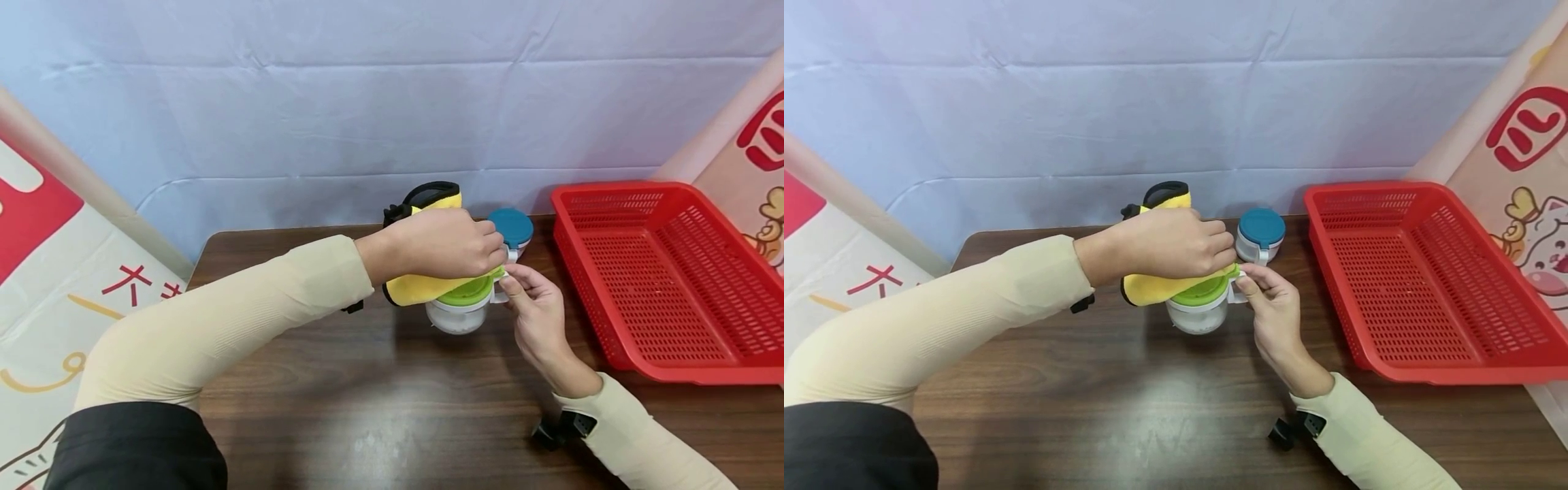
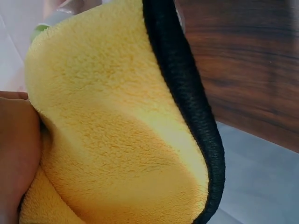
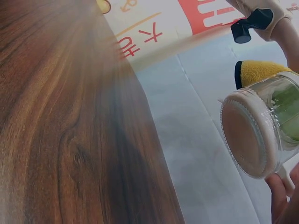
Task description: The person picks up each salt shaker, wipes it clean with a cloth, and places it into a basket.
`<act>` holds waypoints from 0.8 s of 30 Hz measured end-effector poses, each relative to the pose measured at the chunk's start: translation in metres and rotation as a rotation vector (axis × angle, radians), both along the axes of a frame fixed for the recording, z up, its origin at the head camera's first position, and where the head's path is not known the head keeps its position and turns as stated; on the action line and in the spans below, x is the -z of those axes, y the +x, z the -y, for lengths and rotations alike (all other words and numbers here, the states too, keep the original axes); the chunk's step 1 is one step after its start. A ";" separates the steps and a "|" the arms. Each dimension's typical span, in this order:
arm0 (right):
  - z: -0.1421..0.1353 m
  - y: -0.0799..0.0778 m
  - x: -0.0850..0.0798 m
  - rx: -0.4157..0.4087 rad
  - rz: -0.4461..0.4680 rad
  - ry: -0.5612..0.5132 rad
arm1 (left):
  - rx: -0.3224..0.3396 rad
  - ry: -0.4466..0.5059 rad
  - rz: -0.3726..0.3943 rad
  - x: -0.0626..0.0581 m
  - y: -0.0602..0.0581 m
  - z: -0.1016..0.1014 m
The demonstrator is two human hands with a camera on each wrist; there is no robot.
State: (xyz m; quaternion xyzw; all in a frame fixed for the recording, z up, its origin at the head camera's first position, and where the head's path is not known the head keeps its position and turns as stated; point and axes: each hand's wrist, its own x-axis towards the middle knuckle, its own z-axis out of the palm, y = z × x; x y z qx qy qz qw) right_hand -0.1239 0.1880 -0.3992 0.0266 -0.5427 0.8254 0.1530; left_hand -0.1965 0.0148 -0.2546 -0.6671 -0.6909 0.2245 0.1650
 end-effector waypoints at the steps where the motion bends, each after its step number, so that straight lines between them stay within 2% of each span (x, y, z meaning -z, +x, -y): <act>1: 0.000 0.000 0.000 -0.003 0.000 -0.001 | -0.001 0.001 -0.003 0.001 -0.001 0.000; 8: -0.001 0.001 0.001 -0.024 -0.004 -0.013 | -0.047 -0.026 0.002 0.003 -0.012 0.002; 12: 0.000 0.002 0.002 -0.033 -0.007 0.003 | -0.101 -0.056 0.017 0.003 -0.019 0.005; 19: 0.001 0.003 0.002 -0.029 -0.012 0.015 | -0.238 -0.108 0.054 0.002 -0.030 0.011; 24: 0.000 0.002 0.003 -0.027 -0.015 0.010 | -0.288 -0.136 0.050 0.005 -0.035 0.015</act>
